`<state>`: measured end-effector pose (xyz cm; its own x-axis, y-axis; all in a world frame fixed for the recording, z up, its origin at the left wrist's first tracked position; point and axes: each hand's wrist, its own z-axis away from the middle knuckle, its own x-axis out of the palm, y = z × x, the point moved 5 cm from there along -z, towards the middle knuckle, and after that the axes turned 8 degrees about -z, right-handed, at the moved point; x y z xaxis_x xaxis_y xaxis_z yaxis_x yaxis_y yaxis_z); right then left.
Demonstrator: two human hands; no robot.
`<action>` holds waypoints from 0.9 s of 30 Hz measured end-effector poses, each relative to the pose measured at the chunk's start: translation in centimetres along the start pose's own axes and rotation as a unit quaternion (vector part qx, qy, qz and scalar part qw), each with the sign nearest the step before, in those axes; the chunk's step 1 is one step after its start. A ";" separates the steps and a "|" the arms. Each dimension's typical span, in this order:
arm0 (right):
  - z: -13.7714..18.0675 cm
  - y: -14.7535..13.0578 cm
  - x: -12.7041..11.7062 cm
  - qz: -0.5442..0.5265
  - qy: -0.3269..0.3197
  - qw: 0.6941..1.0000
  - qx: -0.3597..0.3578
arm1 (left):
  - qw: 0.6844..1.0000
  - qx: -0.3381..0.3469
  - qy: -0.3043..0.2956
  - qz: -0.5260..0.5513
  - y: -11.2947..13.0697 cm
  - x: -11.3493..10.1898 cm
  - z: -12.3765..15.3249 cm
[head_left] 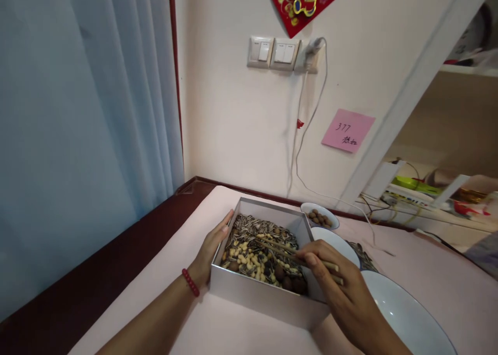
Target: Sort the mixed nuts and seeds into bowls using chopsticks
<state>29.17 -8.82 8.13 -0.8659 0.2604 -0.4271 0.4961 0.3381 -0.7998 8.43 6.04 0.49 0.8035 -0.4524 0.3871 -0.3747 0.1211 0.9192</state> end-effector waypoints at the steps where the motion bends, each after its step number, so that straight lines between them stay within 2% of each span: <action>1: -0.1 0.1 0.1 0.002 -0.002 1.000 0.000 | 1.000 0.010 0.008 -0.010 0.2 0.0 0.0; 5: -0.3 0.1 0.1 0.010 0.002 1.000 -0.008 | 0.999 0.036 0.014 -0.032 0.7 0.0 0.1; 16: -0.5 -1.2 -0.1 0.025 -0.002 1.000 -0.016 | 0.998 0.029 0.019 -0.056 0.1 -0.7 -0.3; 27: -1.0 -0.7 0.3 0.032 0.016 0.999 -0.018 | 0.996 0.038 0.021 -0.075 0.4 -0.6 -0.2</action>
<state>28.65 -8.11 8.93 -0.8301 0.3114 -0.4625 0.5528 0.3515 -0.7556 7.85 6.56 0.65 0.8709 -0.4227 0.2506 -0.2819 -0.0122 0.9594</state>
